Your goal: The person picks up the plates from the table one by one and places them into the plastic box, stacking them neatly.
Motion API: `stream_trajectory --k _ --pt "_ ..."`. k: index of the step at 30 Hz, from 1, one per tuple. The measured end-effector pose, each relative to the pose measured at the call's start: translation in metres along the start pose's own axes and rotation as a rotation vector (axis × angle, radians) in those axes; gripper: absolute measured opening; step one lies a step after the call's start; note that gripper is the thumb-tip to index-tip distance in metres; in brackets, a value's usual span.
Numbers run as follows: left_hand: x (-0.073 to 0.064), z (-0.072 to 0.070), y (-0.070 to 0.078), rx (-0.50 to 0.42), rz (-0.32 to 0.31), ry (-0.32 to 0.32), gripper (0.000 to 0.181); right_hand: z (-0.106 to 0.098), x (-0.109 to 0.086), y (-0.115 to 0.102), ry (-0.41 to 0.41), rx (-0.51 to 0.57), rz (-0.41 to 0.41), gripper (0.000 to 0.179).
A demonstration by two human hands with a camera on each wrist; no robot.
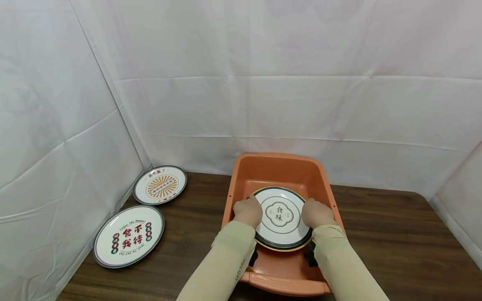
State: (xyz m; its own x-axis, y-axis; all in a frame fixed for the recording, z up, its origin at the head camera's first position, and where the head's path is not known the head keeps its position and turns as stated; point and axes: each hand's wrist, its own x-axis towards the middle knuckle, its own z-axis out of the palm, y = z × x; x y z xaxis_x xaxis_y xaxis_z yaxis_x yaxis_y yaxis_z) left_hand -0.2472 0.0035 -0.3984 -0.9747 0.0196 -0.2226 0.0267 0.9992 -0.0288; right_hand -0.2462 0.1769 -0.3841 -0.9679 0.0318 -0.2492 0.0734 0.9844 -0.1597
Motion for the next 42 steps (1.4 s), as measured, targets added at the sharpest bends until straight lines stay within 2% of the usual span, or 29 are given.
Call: stream_trajectory --k 17,26,37,42 --pt "-0.0017 -0.0022 0.0013 0.014 -0.008 -0.010 0.052 0.0040 0.0029 0.0002 0.011 -0.002 0.026 0.034" --pt "0.0011 -0.0014 0.0024 0.021 -0.038 0.025 0.049 0.0058 0.0047 0.0004 0.013 -0.013 0.033 0.037" --pt "0.0014 -0.0027 0.0026 -0.035 -0.055 0.045 0.041 0.0053 0.0066 0.0000 0.013 -0.016 0.035 0.040" --pt "0.0009 -0.0034 0.0024 -0.041 -0.044 0.048 0.040 0.0057 0.0064 -0.0008 0.005 -0.021 0.042 0.043"
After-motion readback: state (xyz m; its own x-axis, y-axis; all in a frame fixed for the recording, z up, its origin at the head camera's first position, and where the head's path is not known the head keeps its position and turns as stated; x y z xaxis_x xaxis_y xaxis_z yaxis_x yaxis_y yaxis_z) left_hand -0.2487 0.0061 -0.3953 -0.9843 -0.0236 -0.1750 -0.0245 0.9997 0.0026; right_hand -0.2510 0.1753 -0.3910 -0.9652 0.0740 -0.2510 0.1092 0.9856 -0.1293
